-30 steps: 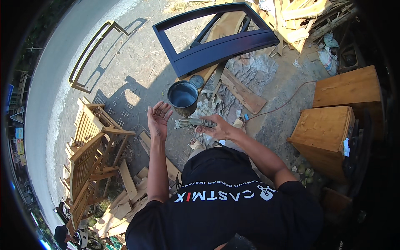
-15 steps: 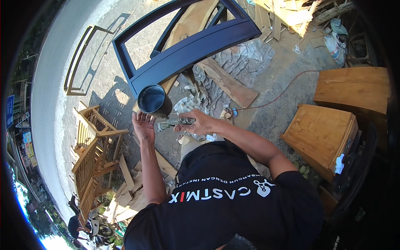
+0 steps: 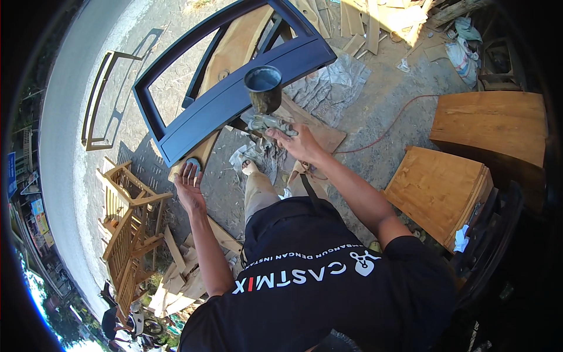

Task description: The person wipes a black frame with a cloth, then pours liquid from a container into a paint sprayer cup and attaches the cup to the sprayer.

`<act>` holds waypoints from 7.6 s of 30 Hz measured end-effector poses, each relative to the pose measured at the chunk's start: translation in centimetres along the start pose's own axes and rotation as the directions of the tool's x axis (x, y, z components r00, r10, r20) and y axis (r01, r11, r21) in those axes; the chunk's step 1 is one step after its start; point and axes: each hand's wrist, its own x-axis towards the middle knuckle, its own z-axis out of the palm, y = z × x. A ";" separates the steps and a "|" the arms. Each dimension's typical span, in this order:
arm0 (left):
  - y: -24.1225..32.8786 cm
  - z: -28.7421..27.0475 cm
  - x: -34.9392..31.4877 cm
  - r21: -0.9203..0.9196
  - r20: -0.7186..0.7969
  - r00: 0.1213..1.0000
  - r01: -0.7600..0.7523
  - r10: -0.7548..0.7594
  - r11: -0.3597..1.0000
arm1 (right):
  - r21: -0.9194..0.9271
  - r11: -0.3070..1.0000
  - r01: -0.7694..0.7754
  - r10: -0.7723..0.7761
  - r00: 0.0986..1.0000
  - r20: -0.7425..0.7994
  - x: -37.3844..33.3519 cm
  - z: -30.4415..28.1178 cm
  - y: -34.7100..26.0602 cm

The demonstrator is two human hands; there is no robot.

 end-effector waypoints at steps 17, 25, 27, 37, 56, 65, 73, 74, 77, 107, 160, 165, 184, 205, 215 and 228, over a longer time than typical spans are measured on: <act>3.1 6.7 17.2 0.654 0.655 0.697 -0.717 0.293 0.243 | -0.249 0.966 -0.073 0.074 0.997 -0.005 13.6 3.0 -5.8; 4.0 3.8 21.4 0.644 0.733 0.667 -0.743 0.131 0.182 | -0.271 0.916 -0.296 0.037 0.735 -0.677 27.8 -2.7 -8.0; 4.4 3.0 21.1 0.622 0.722 0.662 -0.749 0.201 0.230 | -0.458 0.819 -0.347 -0.215 0.554 -0.804 31.9 -6.3 -8.8; 3.7 -4.9 20.9 0.888 0.114 0.817 -0.339 0.566 0.311 | -0.533 0.846 0.018 -0.148 0.969 -0.201 37.1 8.9 -11.5; -1.7 -5.8 13.7 0.849 0.004 0.895 -0.239 0.445 0.472 | -0.343 0.936 -0.076 0.123 0.985 0.118 8.4 -2.0 -0.4; -4.4 -3.6 12.0 0.965 -0.019 0.897 -0.099 0.442 0.243 | 0.044 0.981 -0.188 0.161 0.670 -0.725 1.8 -19.0 0.7; -7.8 -10.0 8.8 0.956 -0.176 0.936 0.090 0.304 0.278 | -0.296 0.915 -0.276 0.187 0.937 -0.296 2.3 -12.2 -1.1; -7.7 -9.6 8.9 0.957 -0.171 0.933 0.081 0.317 0.278 | -0.234 0.950 -0.207 0.163 0.968 -0.192 2.4 -10.9 -0.1; -7.9 -7.4 8.6 0.984 -0.090 0.935 0.030 0.342 0.178 | -0.096 0.991 -0.092 0.084 0.993 -0.081 2.7 -9.4 1.9; -3.6 43.3 10.0 0.733 0.214 0.974 -0.210 0.073 0.647 | -0.314 0.926 0.211 -0.267 0.952 -0.149 52.2 -40.7 -4.4; -4.3 8.3 3.1 0.717 -0.196 0.819 -0.256 0.540 0.648 | -0.663 0.744 0.079 0.104 0.967 0.232 21.6 -11.7 -13.5; -7.0 0.4 6.7 0.754 -0.566 0.585 0.082 0.581 0.652 | -0.486 0.871 -0.079 -0.069 0.958 -0.279 18.1 -20.5 -9.8; -5.0 18.3 2.4 0.749 0.033 0.809 -0.409 0.587 0.521 | 0.133 0.984 0.116 -0.069 0.948 -0.311 8.2 -21.5 -5.6; 2.2 32.3 -0.6 -0.135 0.988 -0.010 -0.554 0.156 0.821 | -0.466 0.862 0.201 -0.486 0.590 -0.645 -2.6 4.2 1.7; -3.6 25.9 -2.4 0.014 0.979 -0.110 -0.803 -0.171 0.596 | 0.238 0.917 -0.320 0.356 0.385 -0.852 -22.2 17.6 14.3; -25.7 18.9 -11.1 -0.042 0.774 -0.462 -0.720 -0.433 0.693 | 0.924 0.332 -0.190 0.743 -0.551 -0.381 -45.3 40.7 46.2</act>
